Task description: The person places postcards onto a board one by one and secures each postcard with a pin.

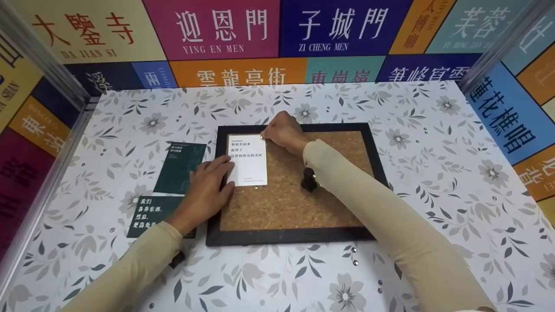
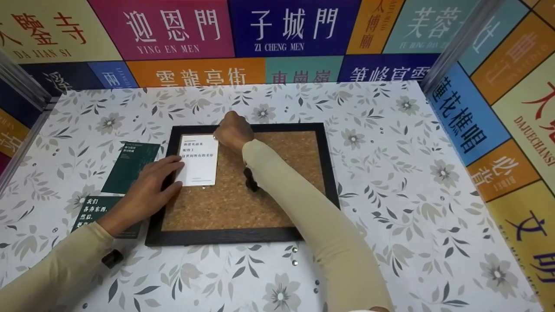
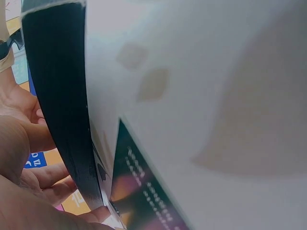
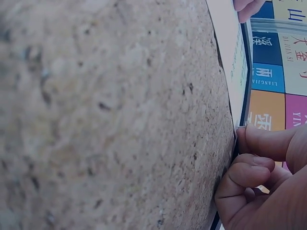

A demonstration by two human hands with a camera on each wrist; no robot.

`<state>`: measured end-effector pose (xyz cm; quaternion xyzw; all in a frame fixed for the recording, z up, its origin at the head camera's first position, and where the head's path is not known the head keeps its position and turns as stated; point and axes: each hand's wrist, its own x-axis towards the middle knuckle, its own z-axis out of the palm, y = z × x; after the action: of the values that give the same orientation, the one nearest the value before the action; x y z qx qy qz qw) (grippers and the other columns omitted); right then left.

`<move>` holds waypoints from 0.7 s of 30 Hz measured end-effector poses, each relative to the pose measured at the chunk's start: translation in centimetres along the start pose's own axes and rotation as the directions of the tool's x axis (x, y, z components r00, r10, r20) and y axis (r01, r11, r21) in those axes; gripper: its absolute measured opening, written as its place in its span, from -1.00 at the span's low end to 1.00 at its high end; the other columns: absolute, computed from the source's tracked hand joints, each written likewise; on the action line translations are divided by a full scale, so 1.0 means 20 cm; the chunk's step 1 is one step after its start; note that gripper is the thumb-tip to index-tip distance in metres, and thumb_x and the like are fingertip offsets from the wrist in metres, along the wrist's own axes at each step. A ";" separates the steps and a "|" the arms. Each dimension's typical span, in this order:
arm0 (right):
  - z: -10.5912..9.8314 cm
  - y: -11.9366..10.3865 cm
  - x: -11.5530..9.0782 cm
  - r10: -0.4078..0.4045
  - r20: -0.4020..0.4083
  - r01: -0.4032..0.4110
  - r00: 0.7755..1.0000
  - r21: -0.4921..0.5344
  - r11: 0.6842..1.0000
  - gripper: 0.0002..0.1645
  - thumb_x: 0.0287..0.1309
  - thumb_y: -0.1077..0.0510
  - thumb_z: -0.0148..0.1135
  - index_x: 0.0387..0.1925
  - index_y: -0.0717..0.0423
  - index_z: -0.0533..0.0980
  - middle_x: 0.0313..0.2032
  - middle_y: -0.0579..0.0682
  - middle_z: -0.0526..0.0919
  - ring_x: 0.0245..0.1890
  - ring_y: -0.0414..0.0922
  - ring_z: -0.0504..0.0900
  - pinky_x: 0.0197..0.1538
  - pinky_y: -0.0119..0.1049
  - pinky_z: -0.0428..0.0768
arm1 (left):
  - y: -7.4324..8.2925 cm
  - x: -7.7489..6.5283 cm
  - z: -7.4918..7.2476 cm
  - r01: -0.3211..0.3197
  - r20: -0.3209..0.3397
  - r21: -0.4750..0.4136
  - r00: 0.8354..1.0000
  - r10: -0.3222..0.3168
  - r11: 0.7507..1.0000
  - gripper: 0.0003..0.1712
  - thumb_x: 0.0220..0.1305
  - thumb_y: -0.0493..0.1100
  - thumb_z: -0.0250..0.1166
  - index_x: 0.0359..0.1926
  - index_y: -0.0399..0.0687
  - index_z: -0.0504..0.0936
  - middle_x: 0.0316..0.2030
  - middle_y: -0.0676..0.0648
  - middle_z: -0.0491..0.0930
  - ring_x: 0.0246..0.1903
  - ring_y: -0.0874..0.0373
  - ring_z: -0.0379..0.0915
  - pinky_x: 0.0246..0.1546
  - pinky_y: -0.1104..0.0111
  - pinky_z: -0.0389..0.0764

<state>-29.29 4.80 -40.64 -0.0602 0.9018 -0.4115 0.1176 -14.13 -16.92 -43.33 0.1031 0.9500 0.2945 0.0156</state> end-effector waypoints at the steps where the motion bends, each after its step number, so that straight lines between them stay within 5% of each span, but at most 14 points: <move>1: 0.00 0.00 0.00 -0.003 -0.002 0.003 1.000 -0.009 1.000 -0.75 0.36 0.21 0.46 -0.42 0.29 0.83 -0.30 0.08 0.88 -0.47 -0.19 0.52 -0.31 -0.32 0.43 | 0.00 0.00 0.00 -0.001 0.001 -0.004 1.000 0.001 1.000 -0.41 0.58 -0.22 0.33 0.53 -0.25 0.53 0.63 -0.20 0.34 0.56 -0.40 0.19 0.44 -0.63 -0.04; 7: 0.01 0.00 0.00 -0.002 -0.010 0.002 1.000 -0.038 0.999 -0.58 0.33 0.19 0.47 -0.67 0.18 0.68 -0.45 0.01 0.82 -0.58 -0.20 0.42 -0.36 -0.30 0.40 | -0.01 0.00 0.00 0.000 0.004 -0.005 1.000 0.000 1.000 -0.41 0.59 -0.21 0.33 0.54 -0.25 0.52 0.63 -0.19 0.34 0.56 -0.40 0.19 0.44 -0.63 -0.04; 12: 0.06 0.11 0.15 0.002 0.011 -0.001 1.000 -0.051 0.999 -0.48 0.29 0.15 0.49 -0.79 0.04 0.56 -0.62 -0.09 0.70 -0.65 -0.16 0.41 -0.44 -0.26 0.40 | -0.01 -0.01 -0.01 0.003 0.004 -0.013 1.000 -0.003 1.000 -0.42 0.59 -0.21 0.32 0.53 -0.25 0.53 0.63 -0.21 0.33 0.57 -0.40 0.18 0.45 -0.62 -0.04; 21: 0.15 0.28 0.36 0.027 0.009 -0.024 1.000 -0.201 0.979 -0.71 0.26 0.01 0.56 -0.57 -0.06 0.76 -0.52 -0.12 0.78 -0.45 -0.07 0.70 -0.24 -0.17 0.65 | 0.00 0.00 0.00 0.002 0.018 -0.013 1.000 -0.002 1.000 -0.41 0.58 -0.20 0.32 0.54 -0.24 0.52 0.64 -0.21 0.32 0.57 -0.38 0.17 0.45 -0.61 -0.05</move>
<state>-35.58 4.71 -48.02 -0.0626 0.9387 -0.3166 0.1215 -14.09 -16.95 -43.35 0.1045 0.9480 0.2997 0.0250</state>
